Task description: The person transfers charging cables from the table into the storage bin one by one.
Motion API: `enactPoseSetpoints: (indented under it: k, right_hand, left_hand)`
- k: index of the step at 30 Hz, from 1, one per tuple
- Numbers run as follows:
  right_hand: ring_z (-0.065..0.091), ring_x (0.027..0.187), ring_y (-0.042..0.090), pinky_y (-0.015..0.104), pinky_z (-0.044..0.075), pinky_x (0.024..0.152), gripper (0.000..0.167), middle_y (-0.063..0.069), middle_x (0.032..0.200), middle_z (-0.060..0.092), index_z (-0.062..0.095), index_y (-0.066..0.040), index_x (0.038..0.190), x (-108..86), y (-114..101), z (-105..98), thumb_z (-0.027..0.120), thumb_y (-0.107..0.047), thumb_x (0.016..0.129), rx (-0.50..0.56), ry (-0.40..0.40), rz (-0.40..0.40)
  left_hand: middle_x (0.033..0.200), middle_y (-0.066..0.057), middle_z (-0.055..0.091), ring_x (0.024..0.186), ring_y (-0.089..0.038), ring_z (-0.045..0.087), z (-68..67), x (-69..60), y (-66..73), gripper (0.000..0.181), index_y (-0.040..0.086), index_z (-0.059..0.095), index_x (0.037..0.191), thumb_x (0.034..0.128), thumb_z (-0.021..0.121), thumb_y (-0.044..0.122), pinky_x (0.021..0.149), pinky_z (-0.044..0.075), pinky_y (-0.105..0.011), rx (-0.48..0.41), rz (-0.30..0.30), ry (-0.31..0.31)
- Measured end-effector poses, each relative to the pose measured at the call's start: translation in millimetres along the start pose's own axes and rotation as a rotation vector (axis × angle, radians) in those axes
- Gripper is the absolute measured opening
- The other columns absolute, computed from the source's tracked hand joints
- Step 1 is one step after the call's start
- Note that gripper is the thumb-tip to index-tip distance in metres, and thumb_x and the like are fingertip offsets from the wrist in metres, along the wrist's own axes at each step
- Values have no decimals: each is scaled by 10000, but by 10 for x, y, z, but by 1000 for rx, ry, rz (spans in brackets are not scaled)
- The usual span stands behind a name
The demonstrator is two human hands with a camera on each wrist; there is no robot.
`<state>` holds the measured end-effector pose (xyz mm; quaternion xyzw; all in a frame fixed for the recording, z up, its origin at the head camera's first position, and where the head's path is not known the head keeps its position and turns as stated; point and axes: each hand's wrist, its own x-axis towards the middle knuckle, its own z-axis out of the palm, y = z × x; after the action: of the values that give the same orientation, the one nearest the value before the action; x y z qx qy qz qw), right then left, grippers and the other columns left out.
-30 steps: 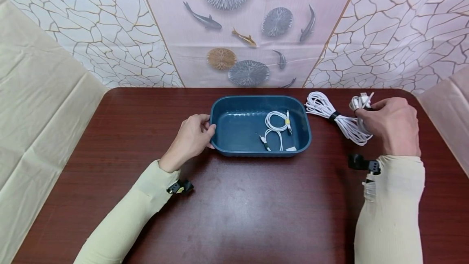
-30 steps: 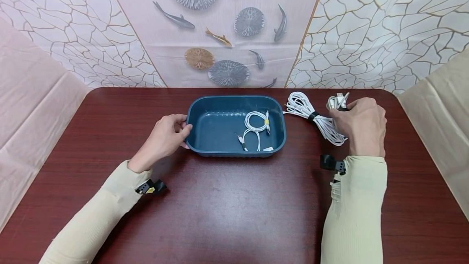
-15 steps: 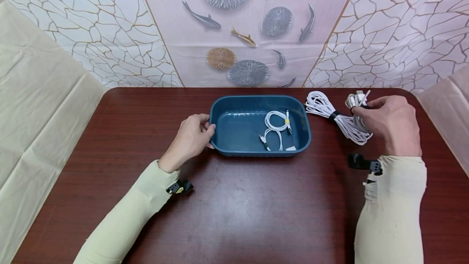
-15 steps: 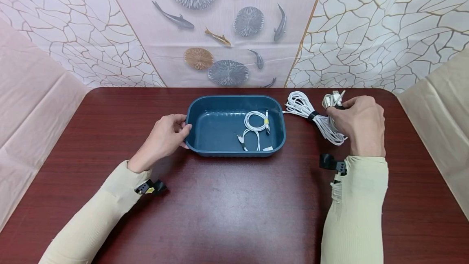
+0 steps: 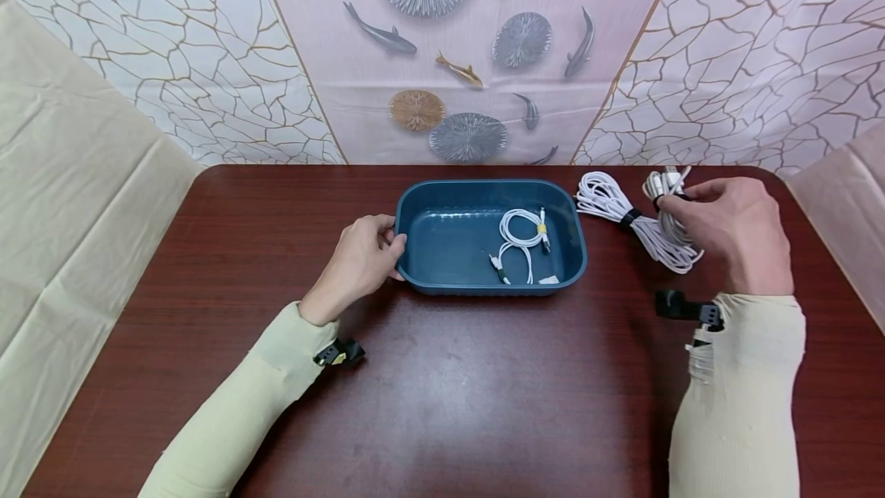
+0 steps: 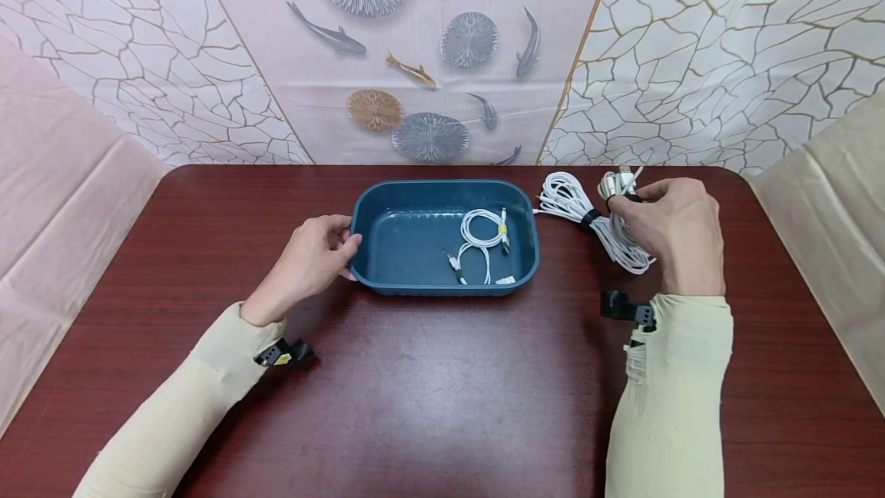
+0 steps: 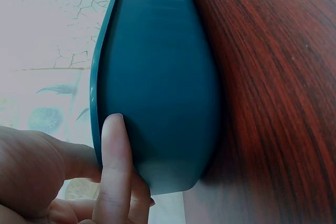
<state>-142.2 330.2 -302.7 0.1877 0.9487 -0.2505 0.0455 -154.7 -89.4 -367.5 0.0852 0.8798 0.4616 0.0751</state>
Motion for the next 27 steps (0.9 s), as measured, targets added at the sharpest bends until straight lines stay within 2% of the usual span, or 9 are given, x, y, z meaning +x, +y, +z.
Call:
enactPoseSetpoints:
  k: [10, 19, 27]
  right_hand:
    - [521, 1225, 461, 611, 501, 792, 785, 294, 1403, 539, 611, -75, 1366, 0, -17, 9, 490, -712, 923, 15, -2, -9]
    - [542, 1197, 443, 549, 508, 749, 715, 291, 1363, 575, 632, -62, 1336, -37, -108, 18, 522, -649, 943, 20, 20, -64]
    - [557, 1177, 434, 505, 505, 725, 670, 292, 1340, 597, 657, -60, 1305, -21, -160, 49, 537, -614, 948, 19, 50, -103]
  left_hand:
    - [880, -159, 602, 567, -118, 701, -3, 1, -11, 265, -91, 629, 1217, 1022, 561, 74, 594, 655, -350, 11, 11, 1]
    - [882, -157, 608, 564, -127, 702, -1, -7, 8, 269, -84, 631, 1223, 1021, 570, 82, 602, 659, -373, 8, 3, 2]
    - [886, -166, 622, 584, -132, 710, -1, 1, 0, 283, -86, 624, 1247, 1024, 569, 79, 600, 657, -338, 11, 5, -5]
